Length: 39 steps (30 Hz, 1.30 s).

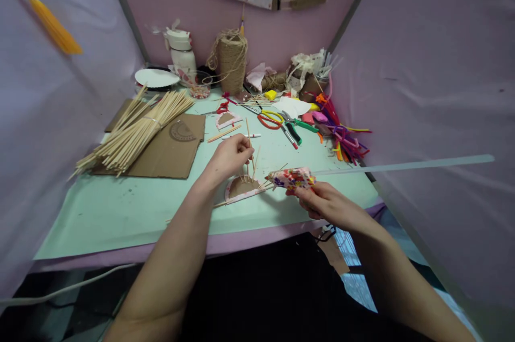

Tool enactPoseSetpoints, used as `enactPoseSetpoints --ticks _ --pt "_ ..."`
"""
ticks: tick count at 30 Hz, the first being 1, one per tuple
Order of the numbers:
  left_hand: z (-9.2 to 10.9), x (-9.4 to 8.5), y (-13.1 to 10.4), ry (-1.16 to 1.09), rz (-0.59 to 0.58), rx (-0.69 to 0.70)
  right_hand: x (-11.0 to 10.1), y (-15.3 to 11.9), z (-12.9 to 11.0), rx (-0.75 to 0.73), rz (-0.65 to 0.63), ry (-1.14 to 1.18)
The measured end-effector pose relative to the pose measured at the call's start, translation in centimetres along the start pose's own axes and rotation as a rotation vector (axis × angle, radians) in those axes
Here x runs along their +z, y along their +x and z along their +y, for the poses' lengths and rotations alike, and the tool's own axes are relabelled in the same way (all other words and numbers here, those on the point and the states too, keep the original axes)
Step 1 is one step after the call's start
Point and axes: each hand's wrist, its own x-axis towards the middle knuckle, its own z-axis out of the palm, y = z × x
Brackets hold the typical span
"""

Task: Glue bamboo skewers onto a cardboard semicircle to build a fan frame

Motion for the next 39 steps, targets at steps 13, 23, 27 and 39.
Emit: enactPoseSetpoints --ticks 13,23,27,39 --pt "0.7 0.0 -0.8 0.212 0.074 0.037 1.4 1.8 -2.5 -0.065 0.008 -0.409" --pt "0.6 -0.3 -0.8 0.210 0.084 0.003 1.5 2.3 -2.7 -0.061 -0.007 -0.494" --pt "0.5 -0.4 -0.8 0.204 0.085 0.011 1.7 2.3 -2.9 -0.025 -0.008 -0.490" --pt "0.5 -0.4 -0.7 0.222 0.080 0.023 1.6 2.3 -3.2 -0.021 0.000 -0.493"
